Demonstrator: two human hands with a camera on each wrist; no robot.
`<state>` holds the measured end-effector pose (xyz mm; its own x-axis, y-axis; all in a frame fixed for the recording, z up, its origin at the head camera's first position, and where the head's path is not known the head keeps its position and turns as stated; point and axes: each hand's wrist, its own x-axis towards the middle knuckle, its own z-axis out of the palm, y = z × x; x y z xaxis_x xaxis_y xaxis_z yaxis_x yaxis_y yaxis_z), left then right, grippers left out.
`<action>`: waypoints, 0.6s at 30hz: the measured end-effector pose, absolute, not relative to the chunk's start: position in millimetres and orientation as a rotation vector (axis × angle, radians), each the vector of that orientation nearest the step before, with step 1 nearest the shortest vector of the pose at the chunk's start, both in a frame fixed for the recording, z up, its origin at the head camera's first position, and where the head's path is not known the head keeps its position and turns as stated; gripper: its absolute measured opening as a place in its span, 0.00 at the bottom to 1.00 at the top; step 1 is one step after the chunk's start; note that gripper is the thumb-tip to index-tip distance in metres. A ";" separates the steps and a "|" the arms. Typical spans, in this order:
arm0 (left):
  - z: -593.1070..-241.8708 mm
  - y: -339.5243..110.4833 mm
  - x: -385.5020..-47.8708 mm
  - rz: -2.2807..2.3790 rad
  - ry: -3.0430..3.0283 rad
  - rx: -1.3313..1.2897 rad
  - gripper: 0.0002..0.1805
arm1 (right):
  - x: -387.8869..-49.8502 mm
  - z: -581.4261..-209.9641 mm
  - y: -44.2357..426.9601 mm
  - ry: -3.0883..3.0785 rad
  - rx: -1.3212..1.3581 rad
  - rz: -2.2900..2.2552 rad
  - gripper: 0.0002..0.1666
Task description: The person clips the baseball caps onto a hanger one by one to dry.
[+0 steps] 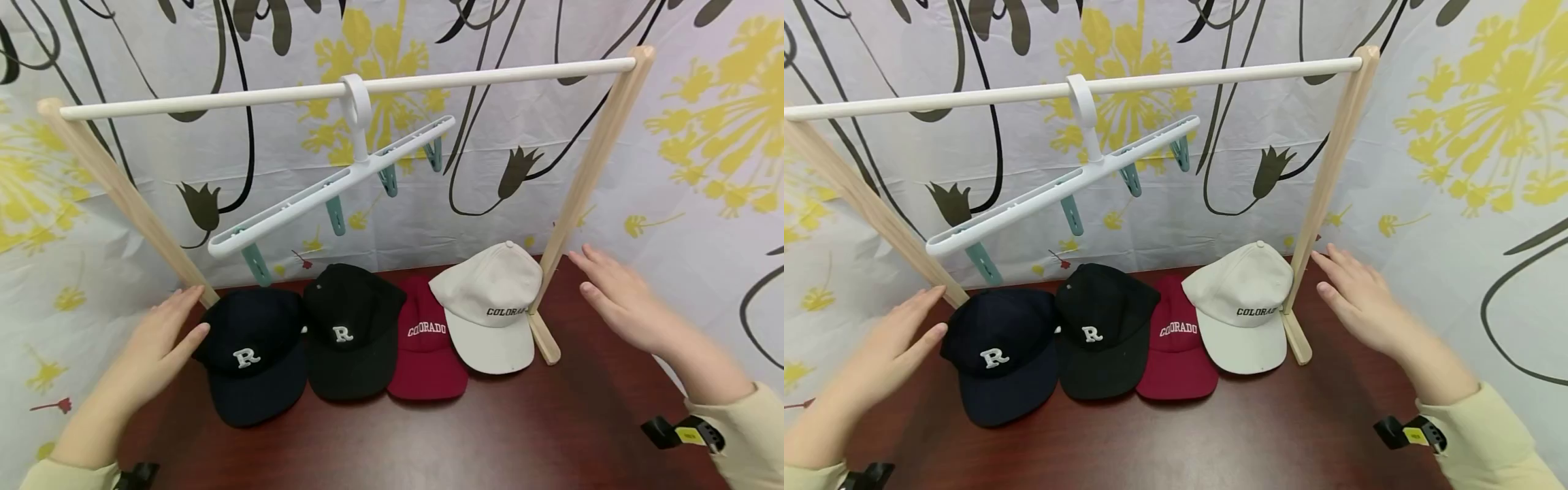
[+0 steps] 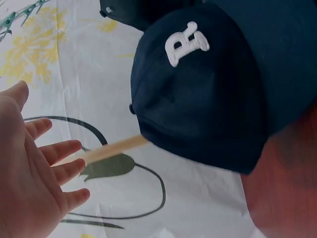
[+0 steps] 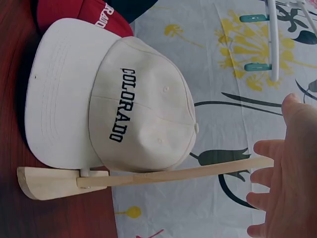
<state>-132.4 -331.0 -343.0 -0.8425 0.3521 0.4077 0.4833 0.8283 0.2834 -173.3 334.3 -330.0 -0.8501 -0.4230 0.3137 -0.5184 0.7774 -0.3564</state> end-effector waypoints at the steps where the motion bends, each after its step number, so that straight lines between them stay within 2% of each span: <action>1: -344.1 -328.7 -133.2 -0.549 -2.652 -0.643 0.30 | -173.3 -331.1 333.6 -2.750 0.740 0.653 0.30; 18: -360.1 -281.1 -132.4 -0.805 -2.667 -0.578 0.24 | -162.5 -354.0 323.0 -2.661 0.720 0.900 0.28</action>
